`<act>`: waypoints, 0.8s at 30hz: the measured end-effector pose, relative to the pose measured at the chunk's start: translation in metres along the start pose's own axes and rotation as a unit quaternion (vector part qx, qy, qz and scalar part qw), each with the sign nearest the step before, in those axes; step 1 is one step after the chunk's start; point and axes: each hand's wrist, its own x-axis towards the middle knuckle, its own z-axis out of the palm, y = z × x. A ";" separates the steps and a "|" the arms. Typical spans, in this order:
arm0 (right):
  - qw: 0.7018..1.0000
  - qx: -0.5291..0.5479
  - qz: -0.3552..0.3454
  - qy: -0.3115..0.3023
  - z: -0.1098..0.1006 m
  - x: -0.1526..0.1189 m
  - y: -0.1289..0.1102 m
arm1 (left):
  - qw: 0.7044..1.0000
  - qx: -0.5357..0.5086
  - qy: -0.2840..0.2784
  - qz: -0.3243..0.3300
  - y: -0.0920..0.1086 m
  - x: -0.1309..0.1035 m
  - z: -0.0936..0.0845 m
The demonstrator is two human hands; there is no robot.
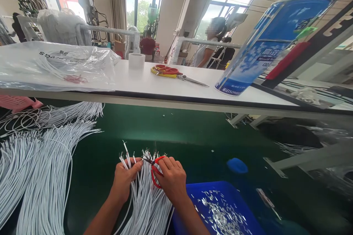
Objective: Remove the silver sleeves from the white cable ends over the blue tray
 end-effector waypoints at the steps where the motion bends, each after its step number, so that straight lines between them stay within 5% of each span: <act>1: 1.000 -0.006 -0.003 0.000 0.000 0.000 0.001 | 1.000 0.005 -0.002 0.001 0.001 -0.001 0.000; 19: 0.998 -0.029 -0.051 -0.035 -0.002 0.002 0.011 | 1.000 0.022 -0.008 0.018 -0.001 0.001 -0.003; 22: 0.997 0.037 -0.015 -0.064 -0.003 0.002 0.010 | 1.000 0.025 -0.009 0.017 -0.003 0.001 -0.004; 24: 0.977 0.174 0.065 -0.107 -0.004 0.003 0.007 | 0.999 0.024 -0.015 0.015 -0.005 0.003 -0.005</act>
